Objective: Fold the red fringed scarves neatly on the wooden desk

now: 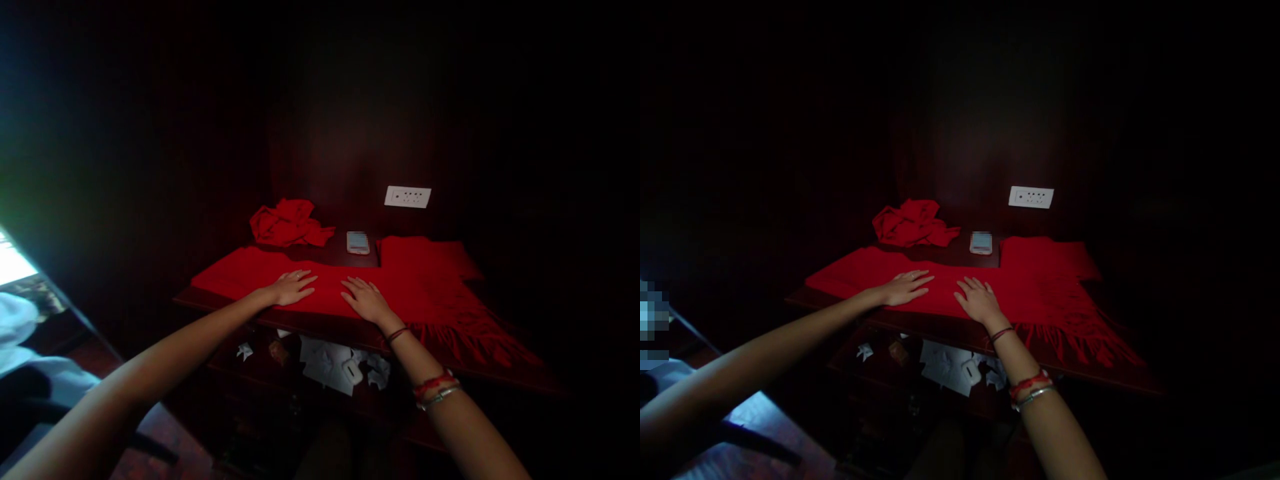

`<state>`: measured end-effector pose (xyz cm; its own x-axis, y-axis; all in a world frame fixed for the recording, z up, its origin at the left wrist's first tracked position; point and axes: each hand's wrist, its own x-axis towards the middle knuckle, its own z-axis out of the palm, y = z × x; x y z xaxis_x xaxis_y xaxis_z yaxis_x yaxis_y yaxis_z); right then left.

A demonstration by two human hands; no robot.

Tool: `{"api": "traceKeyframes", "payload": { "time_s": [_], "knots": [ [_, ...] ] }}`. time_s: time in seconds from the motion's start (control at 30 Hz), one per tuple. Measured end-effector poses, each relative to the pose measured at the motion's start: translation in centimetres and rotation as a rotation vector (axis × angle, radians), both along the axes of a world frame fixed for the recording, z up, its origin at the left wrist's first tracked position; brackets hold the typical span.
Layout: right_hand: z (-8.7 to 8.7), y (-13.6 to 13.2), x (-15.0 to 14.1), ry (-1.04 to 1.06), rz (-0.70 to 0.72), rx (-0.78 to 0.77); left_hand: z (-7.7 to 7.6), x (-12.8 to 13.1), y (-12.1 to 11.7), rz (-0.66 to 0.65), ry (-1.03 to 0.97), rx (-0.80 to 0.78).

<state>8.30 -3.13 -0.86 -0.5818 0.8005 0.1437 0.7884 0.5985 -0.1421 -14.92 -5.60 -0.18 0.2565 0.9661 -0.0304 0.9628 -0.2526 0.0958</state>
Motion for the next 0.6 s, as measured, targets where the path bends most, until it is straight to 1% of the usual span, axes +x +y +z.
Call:
{"api": "traceKeyframes", "payload": {
  "time_s": [0.13,0.17,0.3,0.43,0.53,0.6],
  "knots": [
    [0.4,0.2,-0.4,0.001,-0.004,-0.046,0.2,1.4,1.5,0.013,-0.021,0.13],
    [0.6,0.4,-0.6,0.011,-0.016,-0.051,0.2,1.8,1.9,0.017,-0.021,0.129],
    [1.1,1.1,-1.7,0.029,-0.061,-0.059,-0.5,3.0,3.0,0.069,-0.017,0.012],
    [0.5,1.6,-2.1,-0.073,-0.08,-0.144,-1.0,2.4,3.0,0.114,-0.002,0.031],
    [0.0,1.7,-1.6,-0.103,-0.112,-0.156,-1.1,1.3,2.7,0.22,0.009,0.039],
    [0.2,2.0,-0.7,-0.122,-0.136,-0.162,-1.1,0.6,2.6,0.276,0.017,0.039]
  ]
}}
